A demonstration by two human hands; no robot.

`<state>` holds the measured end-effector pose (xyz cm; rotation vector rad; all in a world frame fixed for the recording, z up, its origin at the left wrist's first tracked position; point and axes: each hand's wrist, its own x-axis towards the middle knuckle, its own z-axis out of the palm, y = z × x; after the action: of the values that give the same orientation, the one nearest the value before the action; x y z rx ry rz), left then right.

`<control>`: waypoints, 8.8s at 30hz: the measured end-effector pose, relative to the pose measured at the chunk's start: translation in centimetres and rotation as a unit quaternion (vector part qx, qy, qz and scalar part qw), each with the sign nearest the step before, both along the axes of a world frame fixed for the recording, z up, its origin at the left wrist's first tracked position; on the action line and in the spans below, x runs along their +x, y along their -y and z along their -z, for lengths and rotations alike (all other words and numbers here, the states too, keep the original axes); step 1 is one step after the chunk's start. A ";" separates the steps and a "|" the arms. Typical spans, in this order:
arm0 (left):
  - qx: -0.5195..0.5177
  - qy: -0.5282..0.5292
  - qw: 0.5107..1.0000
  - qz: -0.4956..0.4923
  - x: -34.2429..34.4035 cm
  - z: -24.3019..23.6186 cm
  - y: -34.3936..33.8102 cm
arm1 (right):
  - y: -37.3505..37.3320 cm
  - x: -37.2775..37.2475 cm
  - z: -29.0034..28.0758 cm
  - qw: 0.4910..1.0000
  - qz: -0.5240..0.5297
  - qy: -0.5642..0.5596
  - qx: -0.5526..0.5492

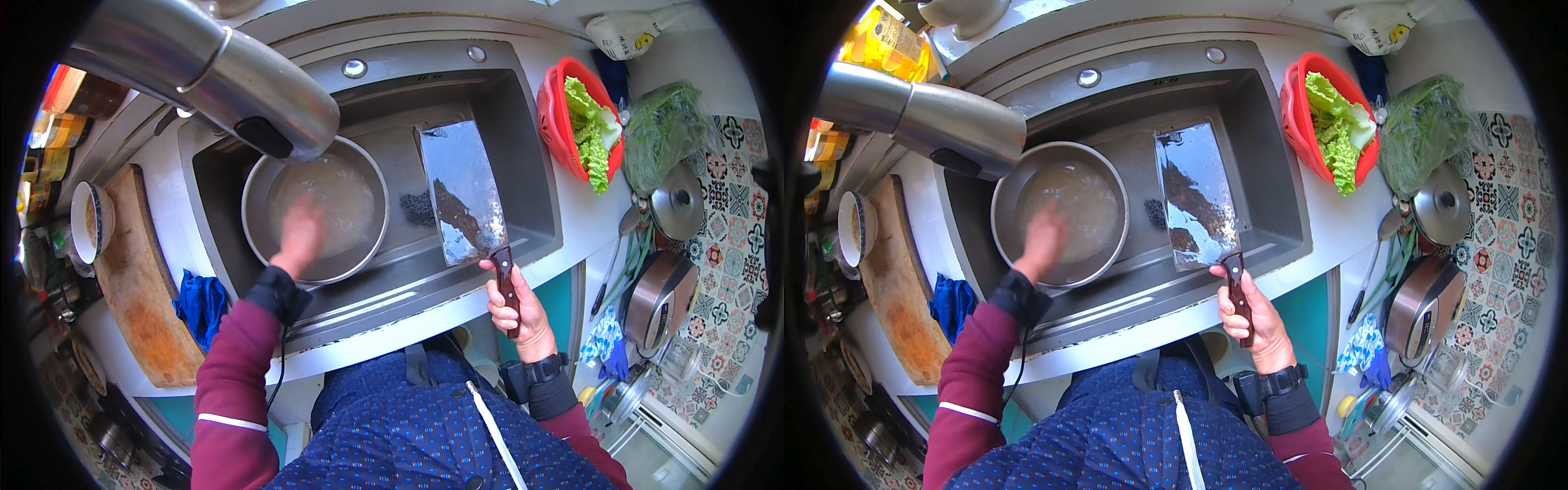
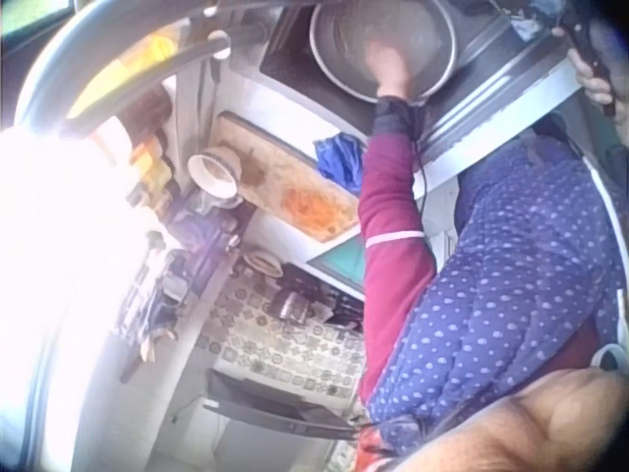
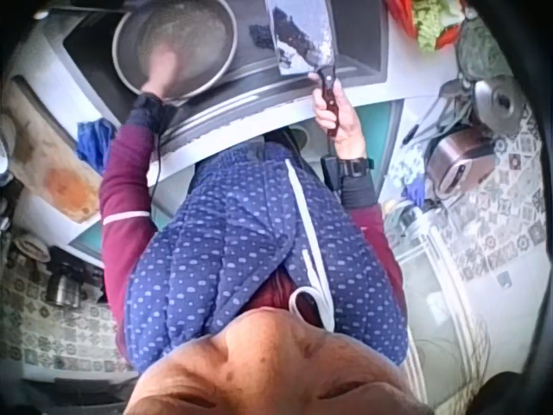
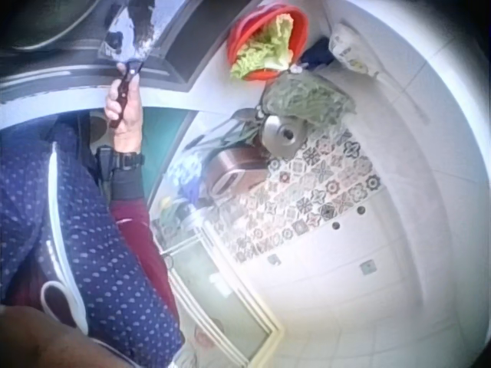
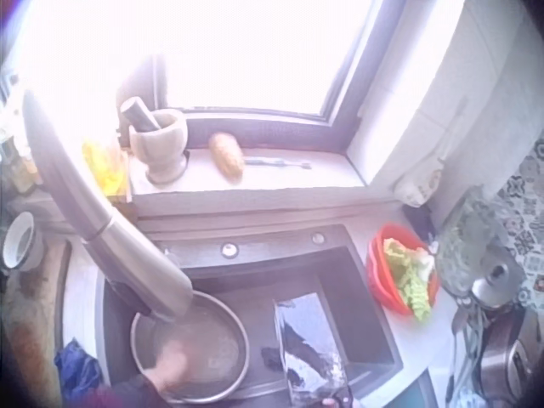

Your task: The person washes a blue cloth in a metal bowl at the sink, then wipes the countertop and stovetop. They scrub a cleaver with a steel wool pad, rinse it, and clean the sink drain by removing the strainer, emptying debris into a bucket, and replacing the strainer.

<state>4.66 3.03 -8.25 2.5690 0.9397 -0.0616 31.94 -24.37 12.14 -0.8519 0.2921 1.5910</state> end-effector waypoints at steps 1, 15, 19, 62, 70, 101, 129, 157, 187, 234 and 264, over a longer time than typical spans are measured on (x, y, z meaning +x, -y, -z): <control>0.037 0.003 0.993 -0.115 -0.7 2.2 -1.2 | 0.0 0.1 0.0 0.999 -0.005 0.020 -0.028; -0.140 0.276 0.927 0.212 11.1 -14.5 9.6 | -1.3 -1.1 1.3 0.998 -0.026 0.026 -0.058; -0.097 0.231 0.933 0.259 12.3 -14.4 8.1 | -0.8 -0.8 0.0 0.999 -0.030 0.018 -0.034; -0.067 0.287 0.946 0.139 15.6 -11.9 9.3 | -2.0 -0.7 -8.7 0.295 -0.372 0.875 -0.098; -0.097 -0.206 0.948 -0.223 3.3 -1.5 -1.4 | -0.3 -0.6 -9.2 0.292 -0.380 0.866 -0.140; 0.210 0.327 0.920 0.053 6.7 -24.4 10.6 | -8.9 -6.6 -16.4 0.410 -0.301 0.844 0.168; 0.494 0.331 0.664 -0.453 -40.0 -71.0 -38.7 | -2.8 -24.2 -15.1 0.567 -0.213 0.784 -0.135; 0.228 0.103 0.696 -0.673 -40.7 -61.4 -52.1 | -0.5 -31.0 -13.8 0.602 -0.224 0.734 -0.221; 0.262 0.228 0.921 0.179 -25.1 -53.7 -20.7 | -5.7 -23.6 -7.3 0.376 -0.177 0.891 -0.180; -0.006 0.073 0.939 -0.337 -7.8 -18.5 -23.7 | 0.9 -4.4 -4.7 0.934 -0.253 0.253 -0.002; -0.017 0.357 0.934 -0.002 -7.0 -21.6 -5.6 | -6.8 -10.9 -10.4 0.178 -0.318 0.926 -0.095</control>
<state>-2.38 8.66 13.34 2.2635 0.6403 0.7928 20.99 -17.60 22.52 -2.5681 -1.9038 -0.1184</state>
